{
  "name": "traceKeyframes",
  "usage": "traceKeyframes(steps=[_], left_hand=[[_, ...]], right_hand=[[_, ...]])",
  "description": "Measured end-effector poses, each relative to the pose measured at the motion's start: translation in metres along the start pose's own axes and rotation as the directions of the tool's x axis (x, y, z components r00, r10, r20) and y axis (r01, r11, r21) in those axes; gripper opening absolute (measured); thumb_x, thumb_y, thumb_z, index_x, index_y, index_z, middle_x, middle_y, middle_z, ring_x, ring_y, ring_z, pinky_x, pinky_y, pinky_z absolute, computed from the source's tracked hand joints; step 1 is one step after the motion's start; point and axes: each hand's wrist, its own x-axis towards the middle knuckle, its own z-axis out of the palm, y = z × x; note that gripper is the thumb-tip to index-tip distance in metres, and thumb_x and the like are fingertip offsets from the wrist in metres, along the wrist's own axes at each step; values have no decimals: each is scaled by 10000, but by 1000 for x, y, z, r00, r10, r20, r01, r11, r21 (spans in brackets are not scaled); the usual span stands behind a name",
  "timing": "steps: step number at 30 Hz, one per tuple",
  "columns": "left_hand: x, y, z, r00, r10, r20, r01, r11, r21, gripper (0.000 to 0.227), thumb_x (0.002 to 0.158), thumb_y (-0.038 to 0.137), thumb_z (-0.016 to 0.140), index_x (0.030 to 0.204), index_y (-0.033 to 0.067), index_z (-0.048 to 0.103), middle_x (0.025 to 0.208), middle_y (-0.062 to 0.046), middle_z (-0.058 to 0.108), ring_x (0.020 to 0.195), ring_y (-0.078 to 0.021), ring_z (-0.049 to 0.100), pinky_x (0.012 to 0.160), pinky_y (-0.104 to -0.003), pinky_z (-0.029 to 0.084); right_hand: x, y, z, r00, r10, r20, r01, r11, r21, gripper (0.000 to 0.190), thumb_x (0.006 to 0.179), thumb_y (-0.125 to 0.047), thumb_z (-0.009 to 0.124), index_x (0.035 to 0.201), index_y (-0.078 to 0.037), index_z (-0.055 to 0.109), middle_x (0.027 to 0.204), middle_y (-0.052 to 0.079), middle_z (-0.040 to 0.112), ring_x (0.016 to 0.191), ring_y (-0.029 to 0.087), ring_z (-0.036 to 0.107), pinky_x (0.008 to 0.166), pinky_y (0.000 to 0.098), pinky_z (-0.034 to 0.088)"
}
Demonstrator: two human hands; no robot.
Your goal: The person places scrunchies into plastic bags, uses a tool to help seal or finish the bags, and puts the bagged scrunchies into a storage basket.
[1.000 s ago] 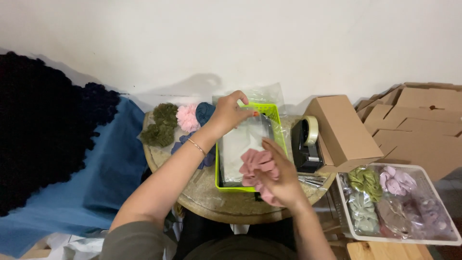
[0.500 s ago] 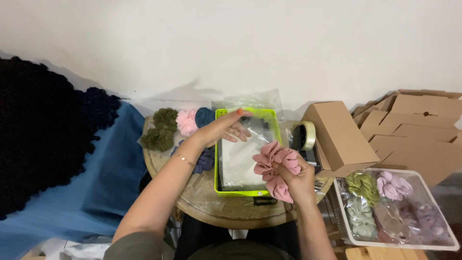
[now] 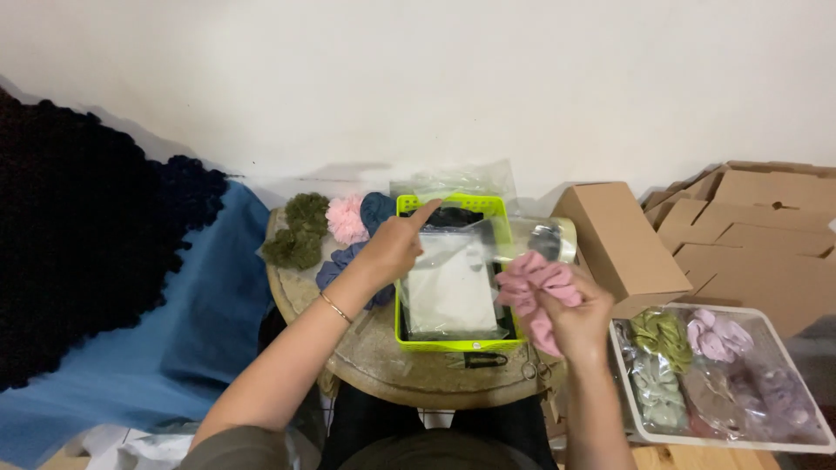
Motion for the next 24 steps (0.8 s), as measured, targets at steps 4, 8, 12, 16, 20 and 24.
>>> traceKeyframes(steps=[4,8,12,16,20,24], left_hand=[[9,-25,8,994,-97,-51,100,993,60,808,844,69,717,1563,204,375,852,-145,766,919,-380,725,870,-498,570],[16,-21,8,992,-106,-67,116,978,176,673,964,128,568,1581,258,336,1133,-213,687,1057,-401,644,875,-527,540],[0,29,-27,972,87,-216,-64,992,110,741,951,192,654,1594,131,292,1475,-350,393,1360,-528,396,1043,-651,373],[-17,71,-31,882,212,-421,-328,918,-225,558,876,225,744,1393,160,543,1037,-161,679,897,-305,725,749,-400,595],[-24,102,-43,980,-50,-190,-82,775,-626,451,938,301,626,1293,84,452,638,-141,614,526,-239,707,488,-307,604],[-19,98,-48,971,-239,5,161,640,-752,412,919,63,583,1298,132,437,745,-173,649,600,-298,739,596,-340,651]], right_hand=[[10,29,-56,998,64,-24,-63,997,52,254,707,96,831,911,-41,769,904,121,743,868,188,681,852,368,524],[18,10,-65,974,222,-44,-205,948,243,212,771,8,826,945,-87,750,887,61,743,804,105,680,775,250,533],[17,-90,-39,912,394,117,-402,796,453,169,888,-106,707,1026,-15,740,996,132,762,910,207,735,846,294,556],[8,-44,-36,929,362,71,-358,838,411,289,778,-68,791,1057,-50,721,977,93,751,867,147,713,789,289,547],[-15,-20,-30,990,19,143,-57,962,266,276,760,11,785,1018,-69,727,1073,107,739,980,186,704,934,316,565],[-26,-9,-18,903,-351,248,290,923,254,298,770,-71,791,1061,-65,729,1196,133,709,1080,240,711,986,327,643]])
